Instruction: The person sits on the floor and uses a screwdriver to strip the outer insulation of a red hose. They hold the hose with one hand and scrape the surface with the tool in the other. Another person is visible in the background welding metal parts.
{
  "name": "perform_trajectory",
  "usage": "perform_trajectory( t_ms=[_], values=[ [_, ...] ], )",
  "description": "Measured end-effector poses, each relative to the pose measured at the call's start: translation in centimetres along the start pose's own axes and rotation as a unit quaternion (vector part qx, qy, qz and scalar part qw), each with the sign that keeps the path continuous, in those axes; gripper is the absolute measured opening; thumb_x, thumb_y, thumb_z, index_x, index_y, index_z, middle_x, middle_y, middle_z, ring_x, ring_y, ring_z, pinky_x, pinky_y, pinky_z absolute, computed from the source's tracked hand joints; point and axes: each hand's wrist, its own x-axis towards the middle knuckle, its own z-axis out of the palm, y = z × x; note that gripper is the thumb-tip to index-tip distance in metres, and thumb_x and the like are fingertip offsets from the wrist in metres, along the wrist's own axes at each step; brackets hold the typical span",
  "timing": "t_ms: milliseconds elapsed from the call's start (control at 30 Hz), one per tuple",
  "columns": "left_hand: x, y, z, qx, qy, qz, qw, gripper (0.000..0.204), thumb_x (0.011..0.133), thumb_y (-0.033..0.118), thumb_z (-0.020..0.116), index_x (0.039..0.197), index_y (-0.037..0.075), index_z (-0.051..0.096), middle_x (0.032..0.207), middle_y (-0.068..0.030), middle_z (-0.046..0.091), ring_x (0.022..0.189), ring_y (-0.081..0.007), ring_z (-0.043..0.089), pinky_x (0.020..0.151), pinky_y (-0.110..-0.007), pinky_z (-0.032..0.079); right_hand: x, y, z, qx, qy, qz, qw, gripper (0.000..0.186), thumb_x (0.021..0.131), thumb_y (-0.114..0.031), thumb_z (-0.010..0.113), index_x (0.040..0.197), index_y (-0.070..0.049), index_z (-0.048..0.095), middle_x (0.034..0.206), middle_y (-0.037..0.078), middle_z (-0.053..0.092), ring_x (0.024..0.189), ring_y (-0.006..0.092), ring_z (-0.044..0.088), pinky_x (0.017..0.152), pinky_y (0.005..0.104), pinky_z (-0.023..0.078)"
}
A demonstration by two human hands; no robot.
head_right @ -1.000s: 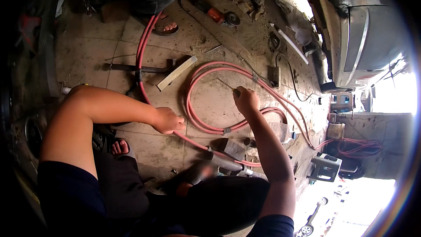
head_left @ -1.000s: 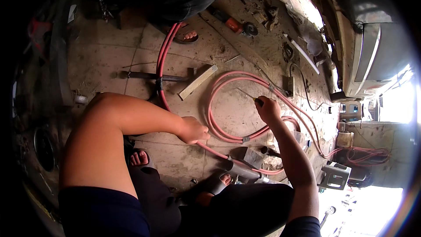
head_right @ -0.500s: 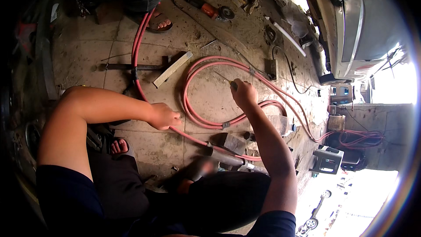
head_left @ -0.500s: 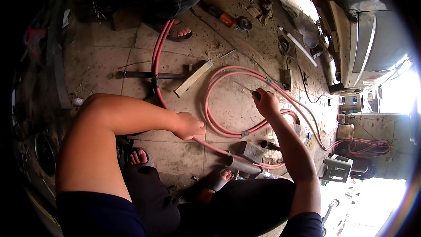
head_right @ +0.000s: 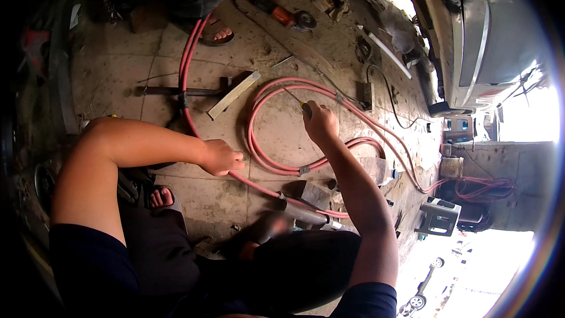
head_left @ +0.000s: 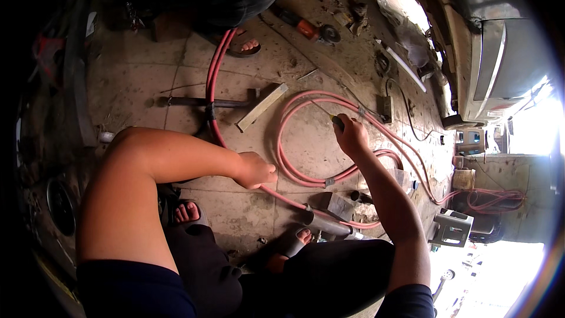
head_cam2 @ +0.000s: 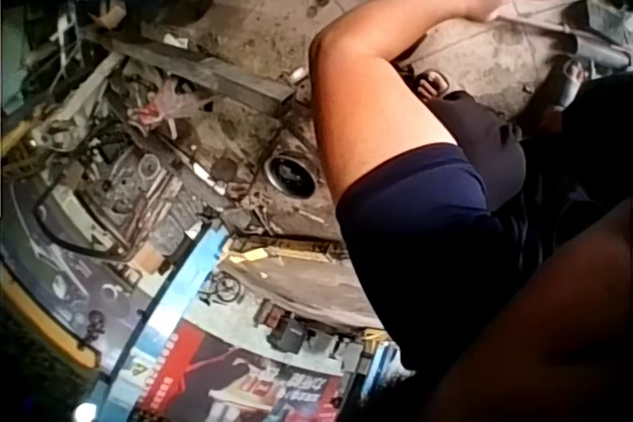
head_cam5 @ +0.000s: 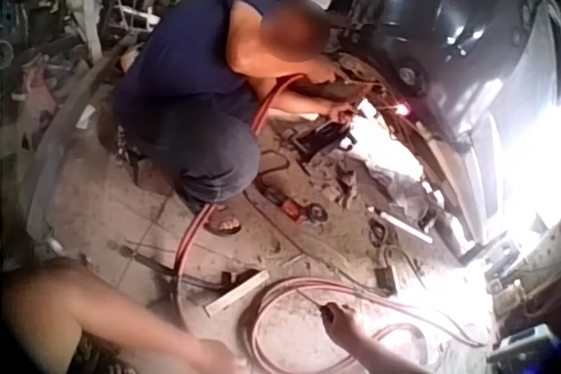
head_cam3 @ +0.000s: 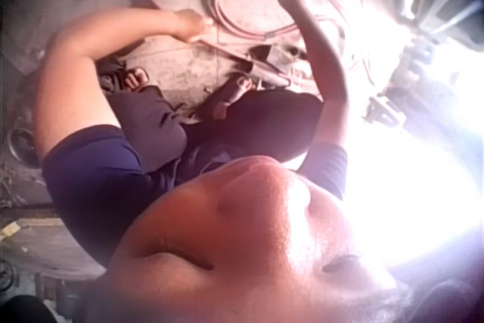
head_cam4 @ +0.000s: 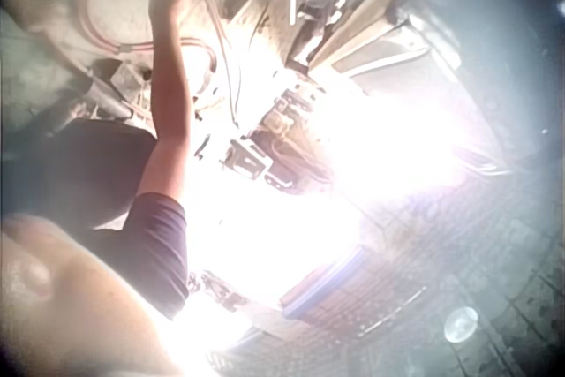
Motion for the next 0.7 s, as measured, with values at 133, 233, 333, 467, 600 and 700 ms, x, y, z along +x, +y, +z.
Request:
perform_trajectory(
  t_ms=[133, 233, 333, 467, 600, 700],
  values=[
    [-0.3, -0.1, 0.0, 0.003, -0.002, -0.006, 1.0, 0.02, 0.082, 0.017, 0.058, 0.098, 0.006, 0.052, 0.101, -0.0151, 0.055, 0.084, -0.0371, 0.065, 0.069, -0.05, 0.052, 0.1, -0.2, 0.2, 0.01, -0.015, 0.018, 1.0, 0.027, 0.088, -0.031, 0.062, 0.11, -0.015, 0.063, 0.092, 0.016, 0.067, 0.085, 0.038, 0.065, 0.073, 0.0487, 0.051],
    [-0.4, -0.3, 0.4, 0.001, 0.001, -0.007, 1.0, 0.02, 0.082, 0.017, 0.058, 0.098, 0.006, 0.052, 0.101, -0.015, 0.055, 0.084, -0.0368, 0.065, 0.07, -0.05, 0.052, 0.2, -1.3, -0.5, 0.017, -0.045, 0.059, 0.997, 0.028, 0.089, -0.034, 0.06, 0.11, -0.015, 0.064, 0.09, 0.016, 0.069, 0.085, 0.0378, 0.066, 0.073, 0.0484, 0.052],
    [-0.3, -0.5, 0.4, 0.004, 0.004, -0.001, 1.0, 0.02, 0.082, 0.017, 0.058, 0.098, 0.006, 0.053, 0.1, -0.015, 0.056, 0.084, -0.0367, 0.065, 0.07, -0.05, 0.052, 0.3, -1.5, -0.6, 0.016, -0.053, 0.08, 0.995, 0.029, 0.089, -0.035, 0.06, 0.11, -0.016, 0.065, 0.088, 0.017, 0.069, 0.085, 0.0377, 0.066, 0.074, 0.0482, 0.052],
    [-0.2, -0.5, 0.3, 0.005, 0.004, -0.003, 1.0, 0.02, 0.081, 0.015, 0.058, 0.098, 0.006, 0.053, 0.1, -0.0152, 0.055, 0.084, -0.0367, 0.065, 0.069, -0.05, 0.052, 0.5, -1.7, -0.5, 0.013, -0.049, 0.078, 0.996, 0.028, 0.089, -0.036, 0.059, 0.109, -0.016, 0.065, 0.088, 0.017, 0.069, 0.085, 0.0379, 0.067, 0.073, 0.0487, 0.052],
    [-0.3, -0.5, 0.5, 0.002, 0.004, -0.003, 1.0, 0.02, 0.081, 0.015, 0.058, 0.097, 0.006, 0.052, 0.1, -0.0155, 0.055, 0.083, -0.0368, 0.065, 0.069, -0.05, 0.052, 0.6, -1.8, -0.2, 0.017, -0.036, 0.068, 0.997, 0.027, 0.089, -0.035, 0.06, 0.108, -0.017, 0.065, 0.088, 0.016, 0.07, 0.084, 0.0379, 0.066, 0.072, 0.0488, 0.052],
    [-0.4, -0.6, 0.7, -0.007, 0.011, -0.004, 1.0, 0.019, 0.08, 0.015, 0.057, 0.097, 0.006, 0.052, 0.099, -0.0156, 0.055, 0.082, -0.037, 0.064, 0.069, -0.05, 0.052, 0.6, -1.9, -0.2, 0.023, -0.031, 0.065, 0.997, 0.027, 0.089, -0.035, 0.06, 0.107, -0.017, 0.065, 0.088, 0.016, 0.07, 0.084, 0.0377, 0.066, 0.072, 0.0487, 0.052]
  ],
)
